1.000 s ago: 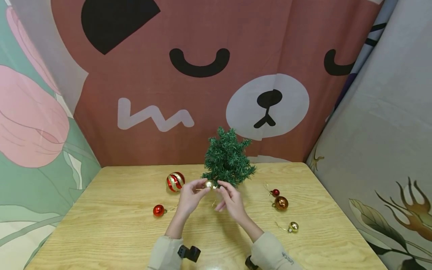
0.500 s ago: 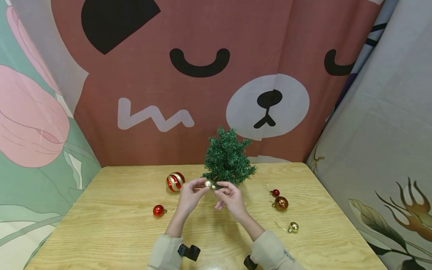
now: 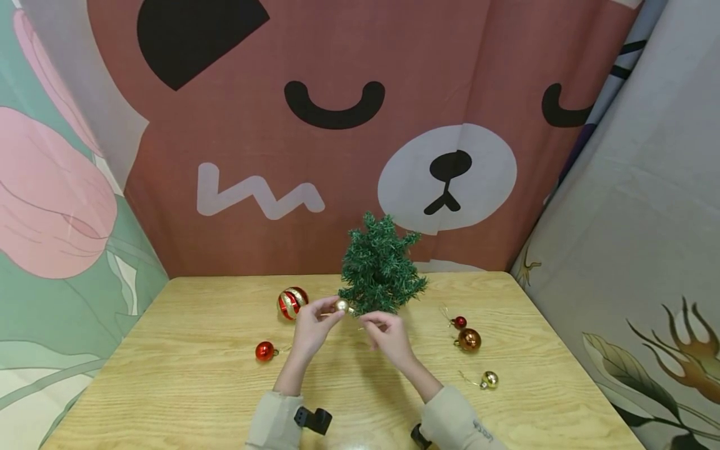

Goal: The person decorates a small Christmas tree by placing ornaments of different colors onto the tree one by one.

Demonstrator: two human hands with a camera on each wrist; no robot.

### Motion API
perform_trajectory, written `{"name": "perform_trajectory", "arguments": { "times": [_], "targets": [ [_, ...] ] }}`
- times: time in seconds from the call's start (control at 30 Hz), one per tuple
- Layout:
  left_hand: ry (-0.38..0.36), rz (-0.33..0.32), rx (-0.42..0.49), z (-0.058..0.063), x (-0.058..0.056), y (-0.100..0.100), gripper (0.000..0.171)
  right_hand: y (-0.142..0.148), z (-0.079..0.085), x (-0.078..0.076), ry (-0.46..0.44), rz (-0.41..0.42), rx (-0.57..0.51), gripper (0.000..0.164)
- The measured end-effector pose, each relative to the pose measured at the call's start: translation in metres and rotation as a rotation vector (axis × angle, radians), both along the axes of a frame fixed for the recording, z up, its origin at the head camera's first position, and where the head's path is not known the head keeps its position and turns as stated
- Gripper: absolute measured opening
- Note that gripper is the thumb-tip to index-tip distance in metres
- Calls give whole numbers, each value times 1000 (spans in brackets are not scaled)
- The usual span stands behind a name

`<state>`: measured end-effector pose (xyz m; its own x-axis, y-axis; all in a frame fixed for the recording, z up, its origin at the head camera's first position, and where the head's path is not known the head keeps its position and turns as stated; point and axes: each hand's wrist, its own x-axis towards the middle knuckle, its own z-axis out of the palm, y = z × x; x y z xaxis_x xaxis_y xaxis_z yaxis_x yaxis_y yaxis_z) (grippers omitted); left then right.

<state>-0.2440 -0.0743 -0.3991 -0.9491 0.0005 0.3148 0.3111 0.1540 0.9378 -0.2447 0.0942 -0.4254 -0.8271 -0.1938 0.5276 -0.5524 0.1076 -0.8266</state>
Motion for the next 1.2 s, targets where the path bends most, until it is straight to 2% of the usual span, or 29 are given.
{"name": "perform_trajectory", "arguments": {
  "times": [0.1, 0.27, 0.4, 0.6, 0.9, 1.2],
  "targets": [
    [12, 3, 0, 0, 0, -2, 30, 0, -9, -6, 114, -88, 100, 13],
    [-4, 18, -8, -2, 0, -1, 29, -2, -14, -9, 315, -249, 241, 13],
    [-7, 24, -20, -6, 0, 1, 31, -3, -12, -9, 400, -304, 299, 17],
    [5, 27, 1, -9, -2, 2, 31, -4, -6, -8, 420, -328, 370, 22],
    [35, 55, 0, -10, -4, 5, 31, -10, 4, -8, 427, -408, 595, 26],
    [106, 90, -28, -13, -7, 8, 32, -11, 12, -11, 452, -445, 667, 24]
  ]
}}
